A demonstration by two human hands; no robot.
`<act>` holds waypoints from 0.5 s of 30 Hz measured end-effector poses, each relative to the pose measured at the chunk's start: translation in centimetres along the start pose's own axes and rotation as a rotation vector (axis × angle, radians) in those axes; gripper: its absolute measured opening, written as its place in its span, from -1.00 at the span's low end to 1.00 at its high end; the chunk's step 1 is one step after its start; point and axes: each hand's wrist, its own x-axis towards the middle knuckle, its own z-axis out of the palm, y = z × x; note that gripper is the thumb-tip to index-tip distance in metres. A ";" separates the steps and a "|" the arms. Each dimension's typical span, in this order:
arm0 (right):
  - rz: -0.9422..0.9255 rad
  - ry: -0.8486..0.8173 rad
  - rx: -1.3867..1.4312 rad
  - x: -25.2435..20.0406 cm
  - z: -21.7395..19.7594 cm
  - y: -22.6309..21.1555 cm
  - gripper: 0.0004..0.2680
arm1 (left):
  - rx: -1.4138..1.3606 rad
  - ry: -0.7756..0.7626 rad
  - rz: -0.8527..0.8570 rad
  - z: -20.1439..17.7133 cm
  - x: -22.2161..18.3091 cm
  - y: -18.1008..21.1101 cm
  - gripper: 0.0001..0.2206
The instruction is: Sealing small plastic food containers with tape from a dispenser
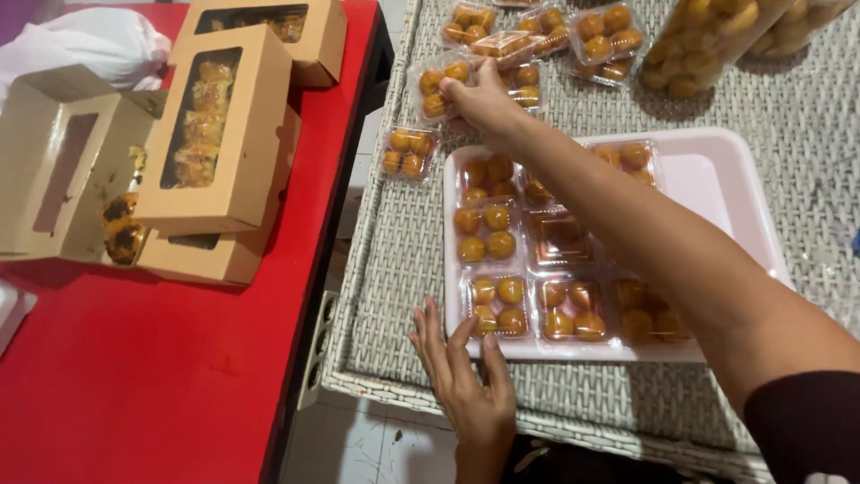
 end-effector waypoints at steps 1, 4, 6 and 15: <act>0.013 0.053 -0.015 0.7 0.3 0.2 -0.62 | -0.011 0.006 0.001 0.0 0.0 0.1 -0.79; 0.100 0.123 -0.037 1.4 1.1 0.2 -0.61 | -0.007 -0.010 -0.035 -0.1 0.2 0.3 -0.80; 0.108 0.119 -0.127 2.5 0.8 1.2 -0.66 | -0.007 -0.008 -0.031 -0.1 0.2 0.3 -0.80; 0.124 0.090 -0.594 0.5 1.0 0.2 -0.87 | 0.000 -0.022 -0.029 -0.3 0.2 0.3 -0.80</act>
